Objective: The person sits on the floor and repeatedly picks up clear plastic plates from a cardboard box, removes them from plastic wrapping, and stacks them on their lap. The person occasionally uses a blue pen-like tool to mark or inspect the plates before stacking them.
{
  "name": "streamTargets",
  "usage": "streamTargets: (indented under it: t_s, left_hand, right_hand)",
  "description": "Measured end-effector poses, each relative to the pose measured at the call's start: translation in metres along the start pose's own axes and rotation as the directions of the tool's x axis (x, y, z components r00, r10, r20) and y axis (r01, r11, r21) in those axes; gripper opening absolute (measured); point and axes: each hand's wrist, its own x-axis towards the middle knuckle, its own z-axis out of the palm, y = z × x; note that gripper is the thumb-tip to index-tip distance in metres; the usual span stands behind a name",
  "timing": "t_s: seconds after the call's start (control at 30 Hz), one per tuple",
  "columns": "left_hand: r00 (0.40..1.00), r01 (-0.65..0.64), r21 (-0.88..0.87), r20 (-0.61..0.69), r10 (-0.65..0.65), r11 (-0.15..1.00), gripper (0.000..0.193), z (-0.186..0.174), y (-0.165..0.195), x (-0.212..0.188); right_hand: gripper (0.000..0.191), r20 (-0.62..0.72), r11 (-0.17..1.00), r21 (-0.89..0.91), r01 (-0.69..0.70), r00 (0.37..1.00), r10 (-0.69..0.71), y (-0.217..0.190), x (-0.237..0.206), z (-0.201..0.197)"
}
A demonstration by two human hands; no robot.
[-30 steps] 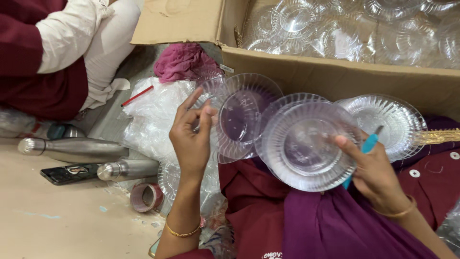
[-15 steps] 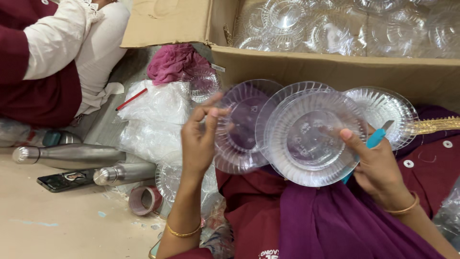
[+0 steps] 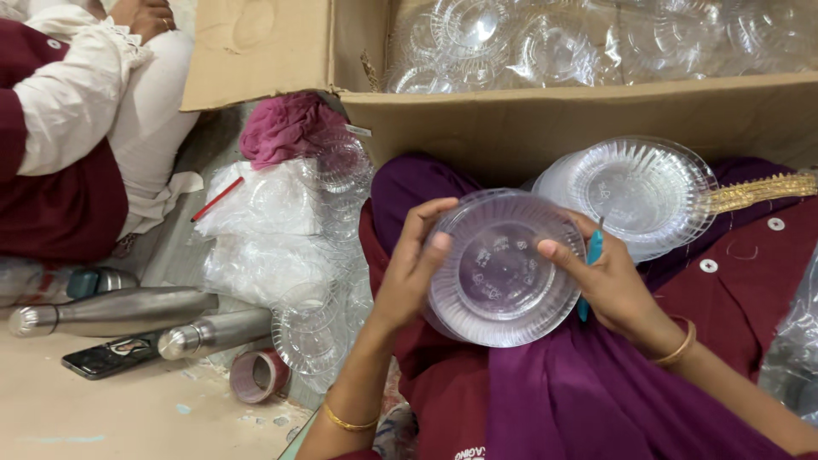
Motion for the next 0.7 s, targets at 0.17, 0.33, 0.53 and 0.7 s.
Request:
streamTargets:
  t_s: [0.17,0.33,0.53,0.7]
  left_hand:
    - [0.998,0.045,0.065,0.052,-0.048,0.997,0.053,0.005,-0.011,0.002]
    - [0.992,0.045,0.079,0.117,-0.054,0.996,0.050,-0.004,-0.027,0.009]
    - [0.975,0.161,0.449,0.067,-0.212,0.879,0.052,-0.008,-0.052,0.004]
    - [0.996,-0.087,0.754,0.052,0.073,0.651,0.041,-0.008,-0.045,0.008]
  right_hand:
    - [0.055,-0.071,0.679,-0.734,0.018,0.992,-0.103,0.010,-0.003,-0.003]
    - [0.052,-0.057,0.559,-0.815,0.153,0.938,-0.341,0.007,-0.006,0.000]
    - [0.025,-0.058,0.642,-0.728,0.242,0.910,-0.409,0.000,-0.009,-0.019]
    - [0.033,-0.257,0.965,-0.259,-0.030,0.966,-0.039,-0.022,-0.016,-0.043]
